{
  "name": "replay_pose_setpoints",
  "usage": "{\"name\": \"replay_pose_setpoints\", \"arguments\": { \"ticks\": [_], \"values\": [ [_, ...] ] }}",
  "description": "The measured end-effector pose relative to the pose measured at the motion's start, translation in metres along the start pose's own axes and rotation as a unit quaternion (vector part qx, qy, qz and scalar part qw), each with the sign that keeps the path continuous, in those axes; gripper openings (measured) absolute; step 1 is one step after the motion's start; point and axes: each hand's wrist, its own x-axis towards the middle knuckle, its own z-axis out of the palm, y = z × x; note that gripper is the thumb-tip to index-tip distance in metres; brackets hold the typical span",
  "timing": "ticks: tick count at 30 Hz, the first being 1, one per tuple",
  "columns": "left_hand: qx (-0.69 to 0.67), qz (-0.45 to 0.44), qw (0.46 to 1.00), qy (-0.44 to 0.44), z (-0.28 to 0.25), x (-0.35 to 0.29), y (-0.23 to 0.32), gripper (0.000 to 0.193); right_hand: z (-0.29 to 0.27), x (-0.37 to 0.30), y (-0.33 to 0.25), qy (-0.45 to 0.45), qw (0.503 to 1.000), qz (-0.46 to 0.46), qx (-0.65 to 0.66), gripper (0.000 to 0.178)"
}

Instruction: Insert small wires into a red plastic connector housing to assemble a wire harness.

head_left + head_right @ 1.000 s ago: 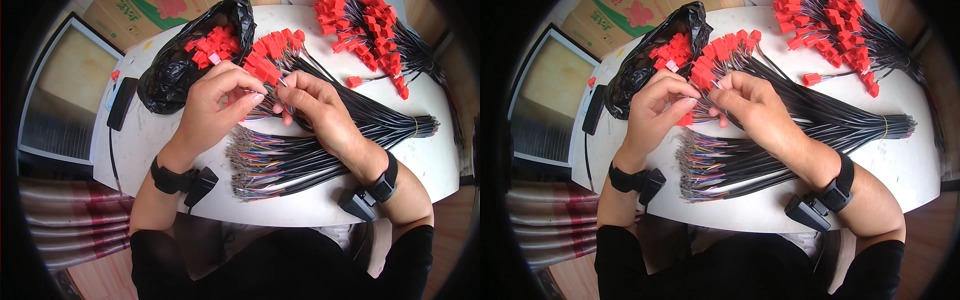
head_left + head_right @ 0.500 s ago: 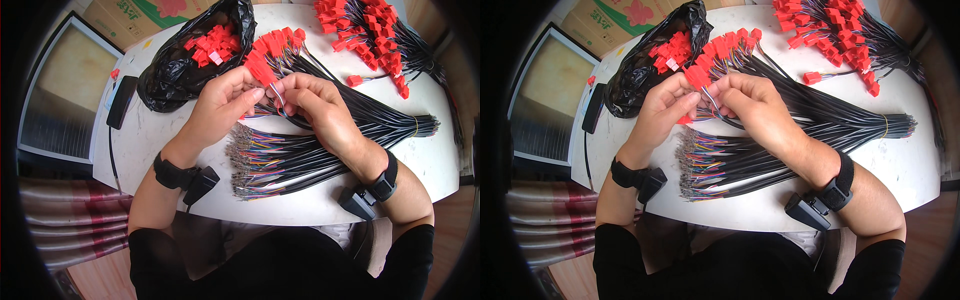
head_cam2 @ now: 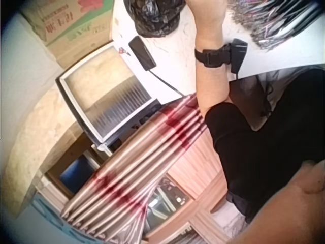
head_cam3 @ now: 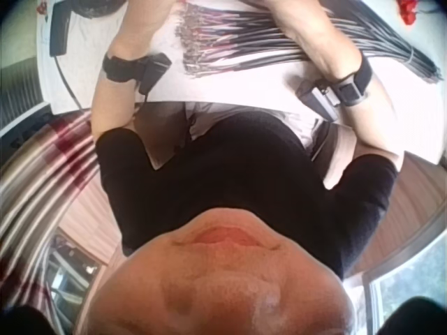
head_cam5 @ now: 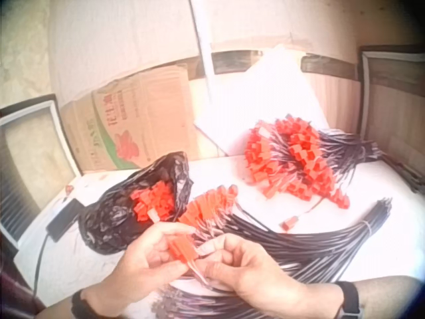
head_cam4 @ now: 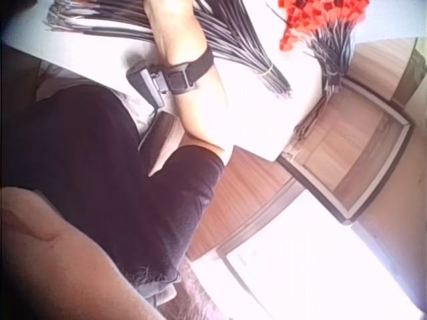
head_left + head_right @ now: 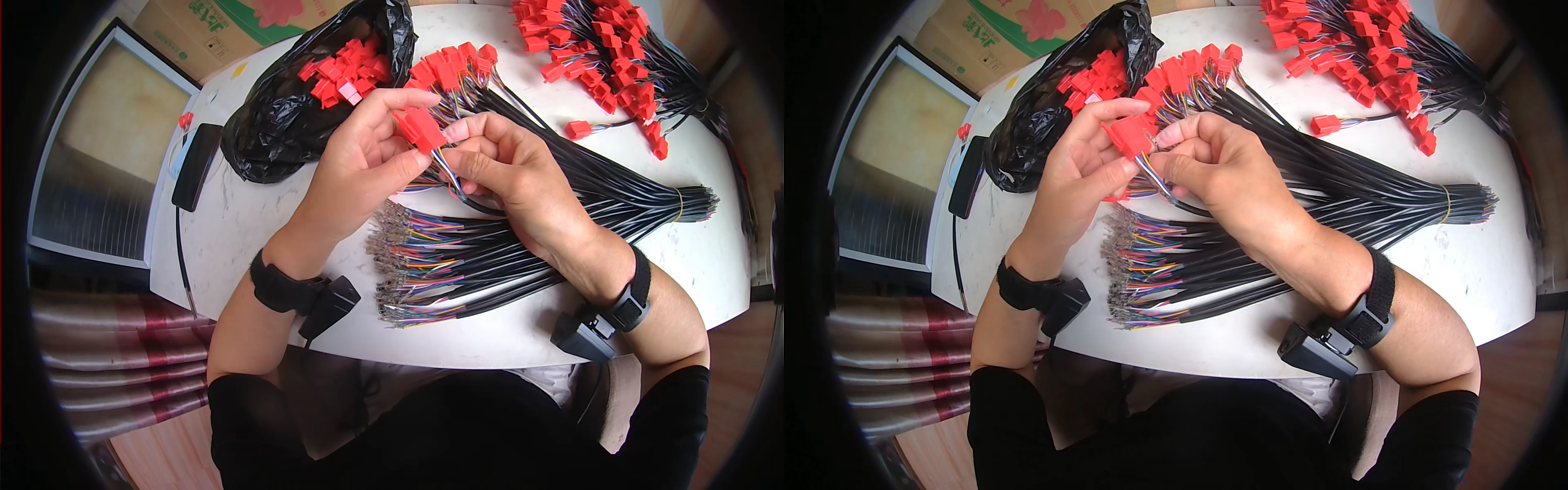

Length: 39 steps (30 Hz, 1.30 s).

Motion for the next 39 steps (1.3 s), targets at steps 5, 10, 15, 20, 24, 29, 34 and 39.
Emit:
{"name": "replay_pose_setpoints", "arguments": {
  "ticks": [5, 10, 15, 20, 24, 29, 34, 39],
  "values": [
    [-0.019, -0.034, 0.999, -0.017, -0.009, -0.002, 0.013, 0.038, -0.005, 0.001, 0.001, 0.012, 0.999, -0.006, 0.035, 0.01],
    [-0.022, -0.041, 0.999, -0.022, -0.011, -0.001, 0.012, 0.034, -0.003, 0.001, 0.0, 0.03, 0.999, -0.001, 0.032, 0.009],
    [-0.047, -0.055, 0.997, -0.016, -0.01, -0.001, 0.009, 0.031, -0.007, 0.003, 0.003, 0.016, 0.995, -0.087, -0.041, 0.009],
    [-0.126, -0.077, 0.989, -0.003, -0.011, -0.002, 0.004, 0.03, -0.008, 0.004, 0.001, 0.012, 0.986, -0.13, -0.109, 0.005],
    [-0.131, -0.088, 0.987, -0.004, -0.011, -0.001, 0.003, 0.03, -0.007, 0.004, -0.001, 0.021, 0.979, -0.148, -0.139, 0.004],
    [-0.116, -0.092, 0.989, 0.011, -0.009, -0.001, 0.004, 0.03, -0.007, 0.003, 0.0, -0.002, 0.986, -0.11, -0.124, 0.008],
    [-0.112, -0.077, 0.991, -0.008, -0.009, -0.001, 0.007, 0.028, -0.006, 0.002, 0.0, -0.034, 0.994, -0.067, -0.081, 0.013],
    [-0.077, -0.063, 0.995, -0.005, -0.007, -0.003, 0.008, 0.024, -0.007, 0.001, -0.002, -0.076, 0.997, -0.003, -0.02, 0.013]
  ]
}}
